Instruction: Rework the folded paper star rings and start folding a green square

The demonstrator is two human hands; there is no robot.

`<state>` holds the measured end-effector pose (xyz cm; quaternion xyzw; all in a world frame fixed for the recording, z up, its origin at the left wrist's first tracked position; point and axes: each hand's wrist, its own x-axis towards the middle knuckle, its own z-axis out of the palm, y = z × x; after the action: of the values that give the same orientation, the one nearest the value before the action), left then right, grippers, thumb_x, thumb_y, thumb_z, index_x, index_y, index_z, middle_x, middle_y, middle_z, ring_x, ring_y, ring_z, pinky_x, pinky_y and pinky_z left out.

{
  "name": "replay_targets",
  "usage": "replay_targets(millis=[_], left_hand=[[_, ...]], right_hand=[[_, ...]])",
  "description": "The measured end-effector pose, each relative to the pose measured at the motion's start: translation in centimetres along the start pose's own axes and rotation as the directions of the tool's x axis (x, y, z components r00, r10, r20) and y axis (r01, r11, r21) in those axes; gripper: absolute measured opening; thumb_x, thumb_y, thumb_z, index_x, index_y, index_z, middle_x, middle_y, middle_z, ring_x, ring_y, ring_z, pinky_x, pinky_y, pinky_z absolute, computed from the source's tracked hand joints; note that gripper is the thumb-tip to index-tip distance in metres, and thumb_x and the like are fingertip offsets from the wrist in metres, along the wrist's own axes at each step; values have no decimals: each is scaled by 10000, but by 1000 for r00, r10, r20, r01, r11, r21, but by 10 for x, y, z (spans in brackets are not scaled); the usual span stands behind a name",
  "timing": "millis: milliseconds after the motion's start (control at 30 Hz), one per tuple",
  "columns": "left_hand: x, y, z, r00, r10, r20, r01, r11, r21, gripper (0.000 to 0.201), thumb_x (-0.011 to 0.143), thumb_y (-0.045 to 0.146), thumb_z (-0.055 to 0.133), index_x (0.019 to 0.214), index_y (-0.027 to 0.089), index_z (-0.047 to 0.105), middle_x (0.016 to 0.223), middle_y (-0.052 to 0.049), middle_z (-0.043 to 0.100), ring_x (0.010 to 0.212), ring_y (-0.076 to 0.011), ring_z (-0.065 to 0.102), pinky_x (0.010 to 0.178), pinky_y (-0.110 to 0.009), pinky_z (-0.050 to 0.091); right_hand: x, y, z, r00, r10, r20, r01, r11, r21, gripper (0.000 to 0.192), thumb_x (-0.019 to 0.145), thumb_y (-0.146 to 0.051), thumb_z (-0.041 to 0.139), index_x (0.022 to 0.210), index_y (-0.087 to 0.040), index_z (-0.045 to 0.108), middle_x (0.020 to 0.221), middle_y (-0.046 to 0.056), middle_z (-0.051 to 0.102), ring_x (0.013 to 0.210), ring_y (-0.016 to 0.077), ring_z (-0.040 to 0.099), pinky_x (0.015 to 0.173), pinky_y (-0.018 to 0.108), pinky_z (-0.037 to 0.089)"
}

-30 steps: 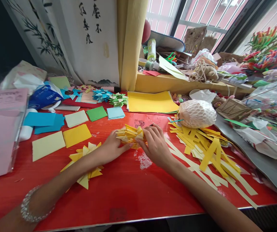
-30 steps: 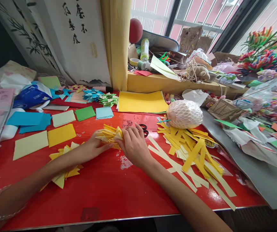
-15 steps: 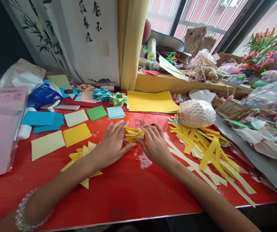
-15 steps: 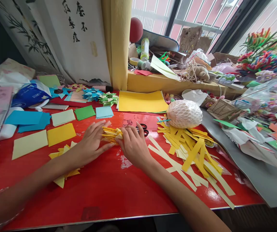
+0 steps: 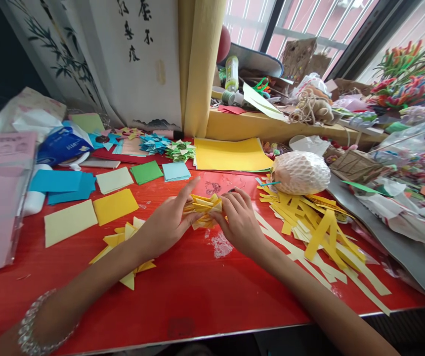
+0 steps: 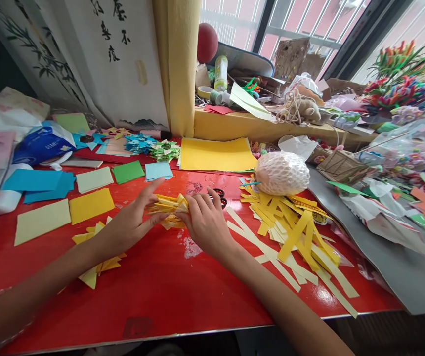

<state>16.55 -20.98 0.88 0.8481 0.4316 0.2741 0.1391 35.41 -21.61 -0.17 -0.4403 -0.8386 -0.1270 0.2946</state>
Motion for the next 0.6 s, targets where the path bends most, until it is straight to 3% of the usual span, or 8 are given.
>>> replay_targets(millis=[33, 167, 300, 467, 600], left_hand=[[0, 0, 0, 999, 35, 7, -35, 999, 15, 546, 884, 337, 398, 1355, 269, 130, 1047, -60, 545, 951, -210, 525, 764, -322, 444], [0, -5, 3, 985, 169, 30, -171, 982, 81, 368, 902, 253, 358, 1266, 306, 340, 1014, -43, 509, 904, -180, 518, 781, -306, 426], [1, -7, 5, 987, 161, 19, -163, 982, 94, 323, 906, 272, 347, 1228, 269, 377, 988, -50, 496, 849, -170, 524, 716, -283, 438], [2, -6, 6, 987, 163, 8, -163, 978, 131, 307, 913, 283, 324, 1207, 238, 400, 1000, -62, 508, 857, -172, 539, 716, -277, 445], [1, -4, 5, 985, 172, 8, -171, 974, 148, 306, 913, 272, 324, 1203, 216, 404, 1044, -75, 508, 894, -175, 533, 754, -285, 441]], right_hand=[[0, 1, 1, 1000, 4, 14, -4, 1000, 11, 194, 894, -277, 382, 950, -131, 496, 866, 87, 579, 859, 205, 499, 945, 414, 300], [-1, 4, 5, 999, 20, 46, -21, 999, 30, 237, 890, -292, 392, 1016, -118, 493, 890, 90, 574, 881, 212, 499, 963, 412, 270], [-2, 3, 6, 997, 30, 74, -33, 999, 30, 341, 893, -301, 385, 1153, -87, 439, 955, 100, 565, 924, 218, 482, 978, 411, 247], [-2, 0, 2, 994, 41, 105, -46, 998, 49, 509, 907, -306, 360, 1349, -117, 193, 972, 79, 566, 894, 197, 495, 980, 421, 239], [-1, -1, 0, 994, 7, 109, -11, 999, 40, 427, 916, -279, 350, 1323, -184, 267, 964, 54, 566, 887, 171, 518, 986, 416, 233]])
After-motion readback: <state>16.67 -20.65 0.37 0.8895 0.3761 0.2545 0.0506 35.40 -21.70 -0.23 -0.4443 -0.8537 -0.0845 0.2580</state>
